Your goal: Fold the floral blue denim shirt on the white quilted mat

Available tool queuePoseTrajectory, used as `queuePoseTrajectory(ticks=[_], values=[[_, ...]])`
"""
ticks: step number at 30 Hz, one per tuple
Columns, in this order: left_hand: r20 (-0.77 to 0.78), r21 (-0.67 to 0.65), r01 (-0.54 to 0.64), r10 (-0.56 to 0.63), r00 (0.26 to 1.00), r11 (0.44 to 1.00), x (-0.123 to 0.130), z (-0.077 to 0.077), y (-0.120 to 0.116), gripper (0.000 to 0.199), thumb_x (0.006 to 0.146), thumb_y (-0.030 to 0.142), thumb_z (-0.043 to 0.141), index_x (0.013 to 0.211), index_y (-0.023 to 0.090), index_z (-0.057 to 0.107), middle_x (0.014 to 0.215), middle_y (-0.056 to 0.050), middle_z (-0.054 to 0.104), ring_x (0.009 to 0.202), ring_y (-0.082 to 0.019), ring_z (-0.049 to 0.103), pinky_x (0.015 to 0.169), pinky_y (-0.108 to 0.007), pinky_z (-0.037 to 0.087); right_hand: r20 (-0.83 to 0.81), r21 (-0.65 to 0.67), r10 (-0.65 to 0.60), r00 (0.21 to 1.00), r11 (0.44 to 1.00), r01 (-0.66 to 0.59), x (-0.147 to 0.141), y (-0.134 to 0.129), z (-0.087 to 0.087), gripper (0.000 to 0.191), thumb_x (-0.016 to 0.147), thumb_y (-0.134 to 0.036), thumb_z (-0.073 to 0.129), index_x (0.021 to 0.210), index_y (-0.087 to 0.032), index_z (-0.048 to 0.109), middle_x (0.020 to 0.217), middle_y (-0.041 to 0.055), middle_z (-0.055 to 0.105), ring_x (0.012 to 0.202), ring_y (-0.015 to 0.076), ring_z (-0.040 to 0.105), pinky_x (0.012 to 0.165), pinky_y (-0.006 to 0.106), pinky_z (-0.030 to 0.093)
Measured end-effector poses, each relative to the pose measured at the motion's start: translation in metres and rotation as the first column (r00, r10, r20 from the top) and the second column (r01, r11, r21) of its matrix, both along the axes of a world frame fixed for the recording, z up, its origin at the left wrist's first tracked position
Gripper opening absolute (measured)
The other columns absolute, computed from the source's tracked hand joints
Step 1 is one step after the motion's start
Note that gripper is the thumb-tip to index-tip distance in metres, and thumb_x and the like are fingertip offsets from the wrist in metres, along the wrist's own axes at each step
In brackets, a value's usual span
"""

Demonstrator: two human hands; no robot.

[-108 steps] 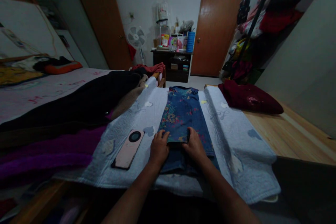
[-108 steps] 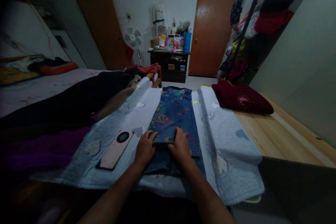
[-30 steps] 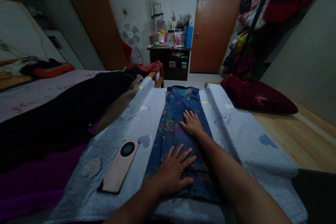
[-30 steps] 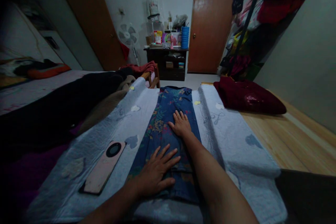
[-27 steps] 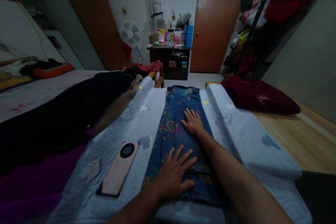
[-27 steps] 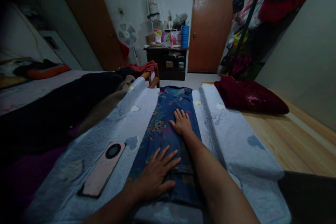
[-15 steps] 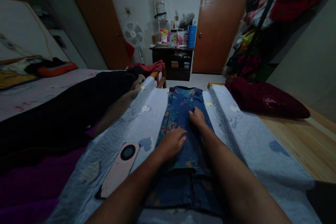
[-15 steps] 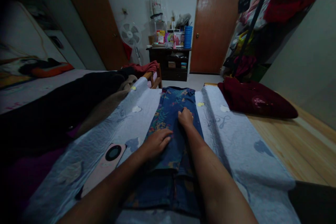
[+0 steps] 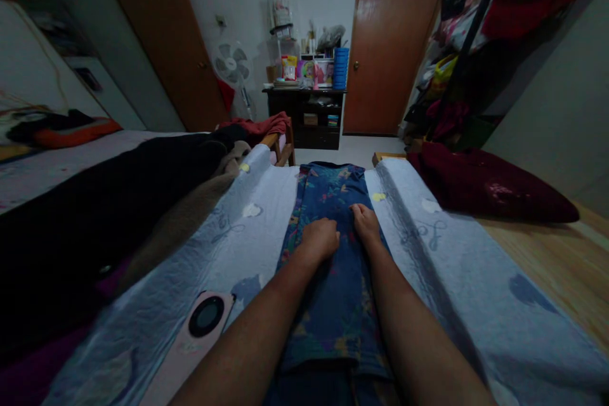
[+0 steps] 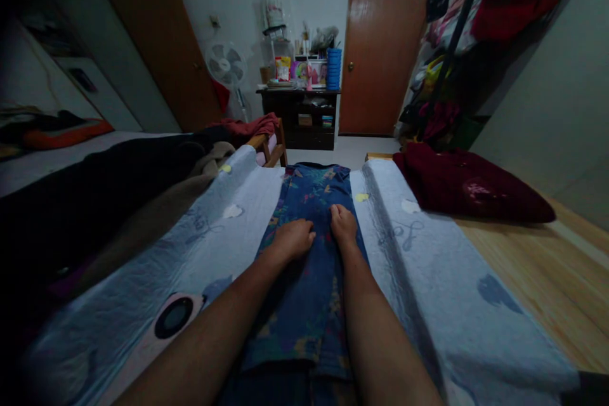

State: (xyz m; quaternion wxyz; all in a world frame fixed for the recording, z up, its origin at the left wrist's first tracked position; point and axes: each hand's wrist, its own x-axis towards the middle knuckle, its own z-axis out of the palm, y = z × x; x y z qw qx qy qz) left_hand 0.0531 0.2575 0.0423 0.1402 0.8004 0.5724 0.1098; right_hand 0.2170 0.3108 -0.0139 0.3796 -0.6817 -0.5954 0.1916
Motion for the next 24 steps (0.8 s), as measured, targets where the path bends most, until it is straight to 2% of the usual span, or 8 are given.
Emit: queuePoseTrajectory(ticks=[2,4,8,11,13,17,20,24], values=[[0.019,-0.013,0.000,0.000,1.000,1.000,0.004,0.009,0.024,0.020,0.088,0.023,0.050,0.093,0.018,0.069,0.097,-0.015,0.070,0.094,-0.029,0.067,0.087,-0.041,0.050,-0.094,0.046,0.026,0.995,0.999,-0.022,0.002,0.000,-0.005,0.039,0.088,-0.034,0.034,0.096,-0.020,0.070,0.090,0.0037,0.071,0.085,0.0192,0.063,0.080,0.029,0.046],[0.066,0.037,0.014,-0.017,0.998,0.999,0.008,0.008,0.044,0.025,0.089,0.018,0.046,0.101,0.017,0.068,0.105,-0.015,0.069,0.102,-0.027,0.064,0.092,-0.040,0.047,-0.180,0.079,0.076,0.981,0.995,-0.063,0.004,0.000,-0.009,0.036,0.083,-0.029,0.037,0.096,-0.020,0.070,0.093,0.0036,0.071,0.088,0.0202,0.063,0.085,0.032,0.047],[0.274,0.134,-0.028,-0.010,0.962,0.991,0.015,-0.021,0.066,0.033,0.088,0.010,0.043,0.114,0.014,0.063,0.117,-0.015,0.063,0.116,-0.024,0.056,0.103,-0.040,0.041,-0.459,0.132,0.301,0.836,0.954,-0.271,0.006,-0.001,-0.011,0.037,0.073,-0.024,0.045,0.102,-0.020,0.068,0.098,0.0037,0.071,0.094,0.0209,0.064,0.088,0.034,0.049],[0.432,0.130,-0.092,0.027,0.901,0.987,0.014,-0.046,0.071,0.036,0.088,0.009,0.040,0.116,0.015,0.062,0.114,-0.012,0.062,0.115,-0.022,0.056,0.105,-0.040,0.041,-0.549,0.153,0.404,0.732,0.909,-0.388,0.006,-0.001,-0.011,0.045,0.071,-0.022,0.050,0.115,-0.021,0.062,0.103,0.0034,0.070,0.093,0.0190,0.064,0.084,0.032,0.051],[0.502,0.138,-0.088,0.007,0.865,0.986,0.010,-0.056,0.073,0.039,0.087,0.007,0.039,0.118,0.016,0.061,0.115,-0.011,0.060,0.114,-0.021,0.056,0.105,-0.039,0.042,-0.523,0.139,0.402,0.752,0.910,-0.390,0.005,0.000,-0.011,0.047,0.073,-0.025,0.054,0.120,-0.021,0.058,0.100,0.0033,0.069,0.086,0.0173,0.064,0.078,0.029,0.051],[0.565,0.148,-0.068,-0.028,0.824,0.987,0.005,-0.059,0.075,0.044,0.084,0.006,0.040,0.122,0.021,0.059,0.117,-0.008,0.058,0.115,-0.021,0.055,0.107,-0.040,0.041,-0.353,0.086,0.307,0.884,0.951,-0.295,-0.001,0.003,-0.011,0.038,0.073,-0.030,0.059,0.110,-0.019,0.060,0.079,-0.0013,0.063,0.068,0.0146,0.058,0.066,0.026,0.048],[0.592,0.135,-0.072,-0.022,0.806,0.988,0.005,-0.057,0.076,0.046,0.085,0.007,0.040,0.124,0.022,0.057,0.118,-0.007,0.057,0.117,-0.021,0.054,0.109,-0.040,0.040,-0.169,0.094,0.257,0.951,0.965,-0.244,-0.007,0.004,-0.011,0.029,0.073,-0.026,0.059,0.101,-0.020,0.063,0.079,-0.0012,0.061,0.070,0.0155,0.058,0.070,0.028,0.047],[0.618,0.134,-0.048,-0.046,0.785,0.990,0.005,-0.059,0.077,0.056,0.082,0.001,0.037,0.132,0.022,0.053,0.120,-0.007,0.053,0.120,-0.019,0.051,0.110,-0.037,0.037,-0.015,0.129,0.238,0.971,0.964,-0.235,-0.014,0.002,-0.008,0.029,0.074,-0.019,0.058,0.101,-0.019,0.066,0.088,0.0030,0.063,0.079,0.0177,0.059,0.078,0.031,0.047]])
